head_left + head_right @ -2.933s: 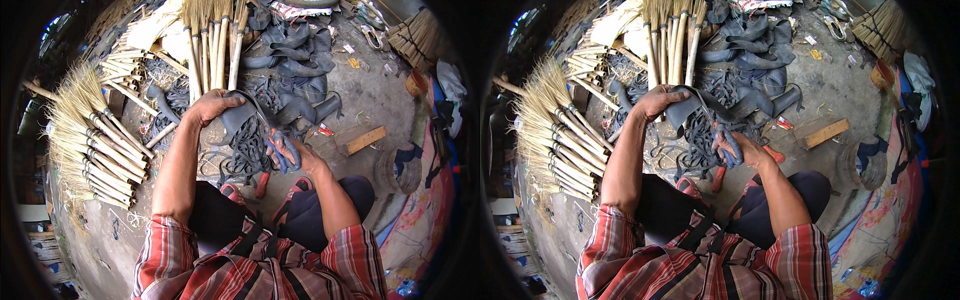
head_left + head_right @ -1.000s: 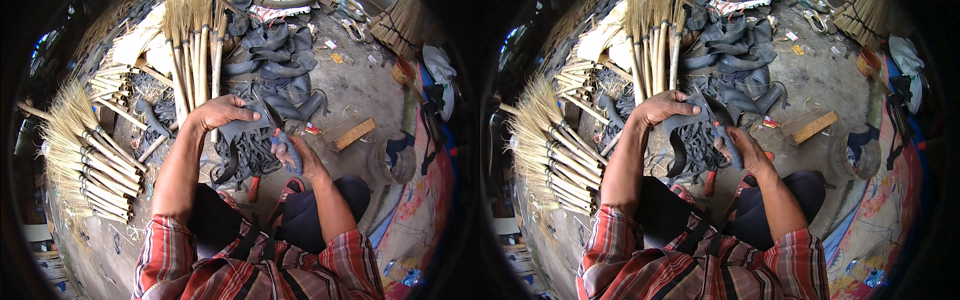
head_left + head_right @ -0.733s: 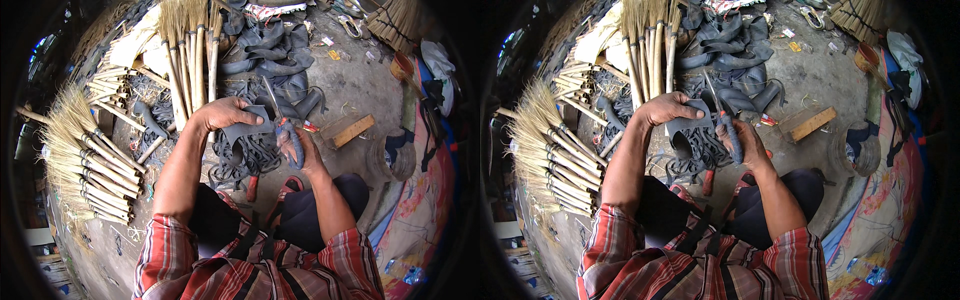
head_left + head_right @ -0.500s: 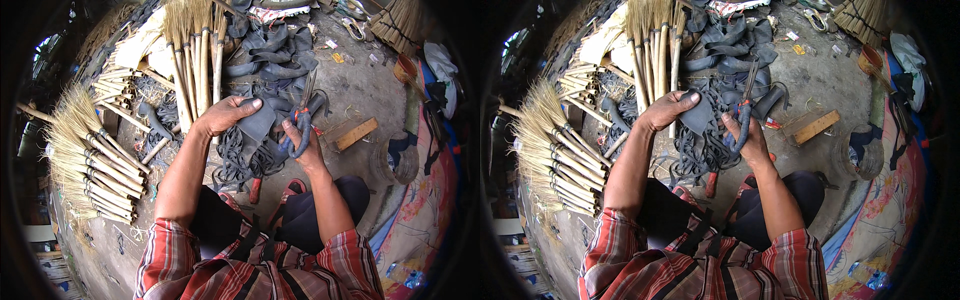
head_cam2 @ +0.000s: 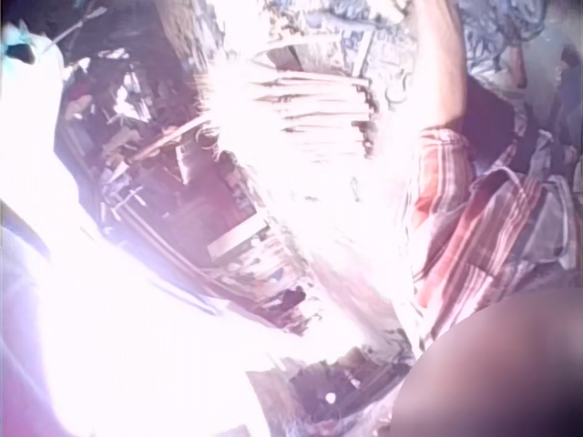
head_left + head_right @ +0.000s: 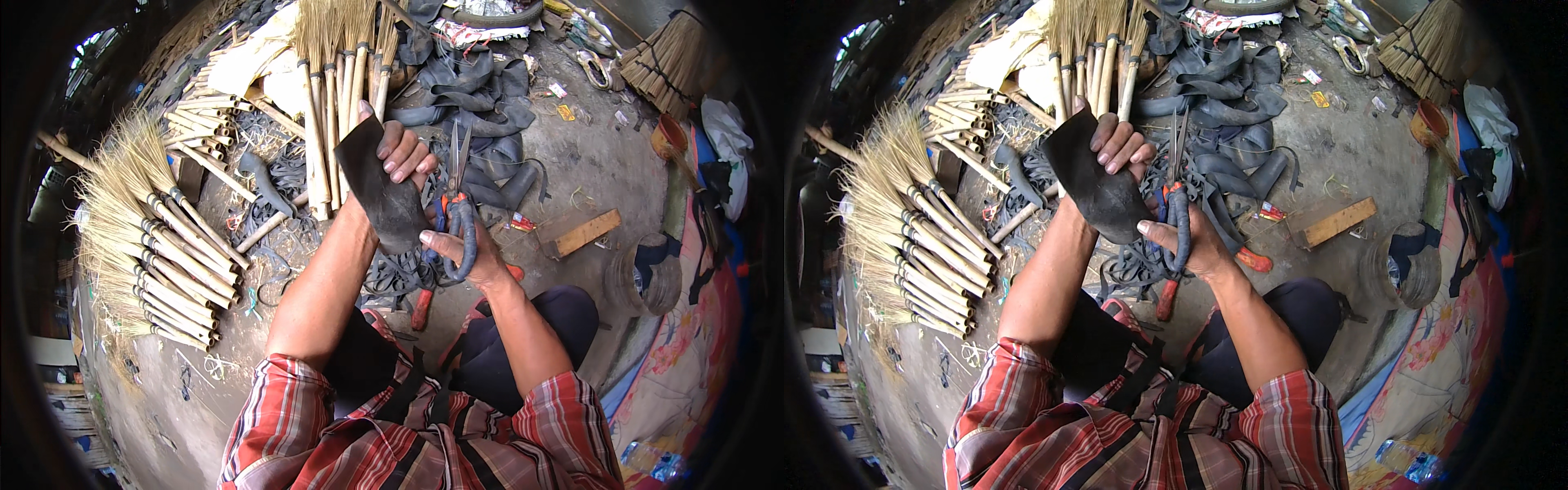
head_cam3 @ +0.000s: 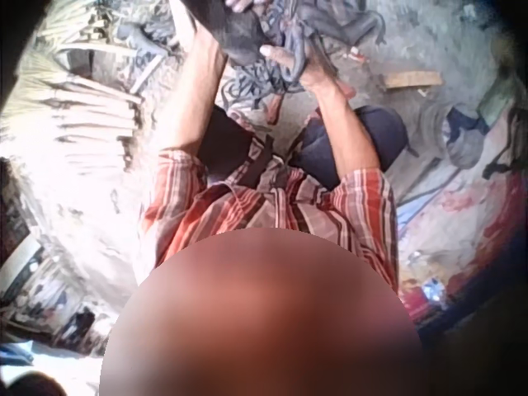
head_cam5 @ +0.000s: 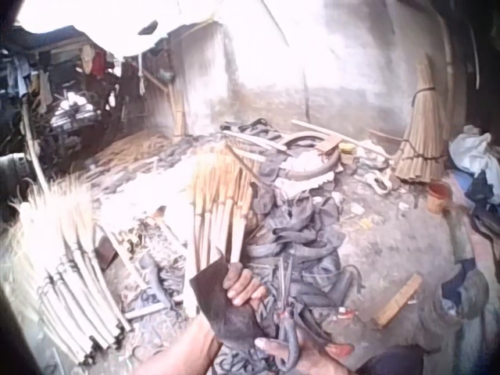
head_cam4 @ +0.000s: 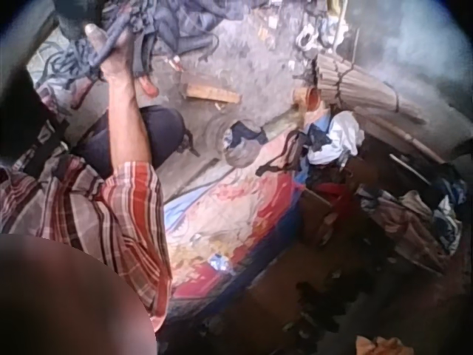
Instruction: The person sits on the floor and uses shears to cut a piece of black rubber into narrow strips. The cut strips are dropped onto a growing pile on the floor. The person repeatedly repositions the rubber and continues cutting throughout the clip.
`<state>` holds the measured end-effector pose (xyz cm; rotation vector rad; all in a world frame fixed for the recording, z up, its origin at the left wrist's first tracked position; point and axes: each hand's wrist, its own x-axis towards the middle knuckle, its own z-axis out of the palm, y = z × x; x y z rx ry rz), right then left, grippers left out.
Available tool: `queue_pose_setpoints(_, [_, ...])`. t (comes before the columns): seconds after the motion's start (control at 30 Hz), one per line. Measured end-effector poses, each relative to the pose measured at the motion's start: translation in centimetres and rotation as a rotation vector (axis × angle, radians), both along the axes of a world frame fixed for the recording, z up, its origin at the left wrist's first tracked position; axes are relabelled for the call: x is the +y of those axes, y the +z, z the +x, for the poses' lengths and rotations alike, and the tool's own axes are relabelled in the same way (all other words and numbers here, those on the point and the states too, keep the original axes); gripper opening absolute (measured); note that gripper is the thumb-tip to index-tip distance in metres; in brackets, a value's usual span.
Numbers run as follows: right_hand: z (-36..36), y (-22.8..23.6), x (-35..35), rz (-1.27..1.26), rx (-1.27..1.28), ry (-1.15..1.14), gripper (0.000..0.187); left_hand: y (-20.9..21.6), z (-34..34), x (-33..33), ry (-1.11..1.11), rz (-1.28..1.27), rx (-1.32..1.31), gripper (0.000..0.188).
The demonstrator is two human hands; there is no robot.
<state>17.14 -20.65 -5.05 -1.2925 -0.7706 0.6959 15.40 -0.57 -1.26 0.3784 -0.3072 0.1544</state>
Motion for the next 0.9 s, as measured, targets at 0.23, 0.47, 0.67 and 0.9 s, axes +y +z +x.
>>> queue_pose_setpoints(0.23, [-1.3, 0.6, 1.2, 0.18, 0.464, -0.271, 0.04, -4.5, -3.2, 1.3, 0.099, 0.601, 0.764, 0.053])
queue_pose_setpoints(0.47, [0.6, 0.4, 1.9, 0.256, 0.672, -0.575, 0.014, -3.6, -7.5, -1.9, 0.058, 1.18, 0.663, 0.059])
queue_pose_setpoints(0.67, [0.2, 1.9, 1.5, 0.136, 0.526, -0.621, 0.023, -2.2, -8.3, -2.4, 0.144, 1.157, 0.548, 0.037])
queue_pose_setpoints(0.9, [-1.4, 2.6, 0.8, -0.095, 0.333, -0.417, 0.022, -0.8, -7.9, 0.7, 0.415, 0.865, 0.815, 0.025])
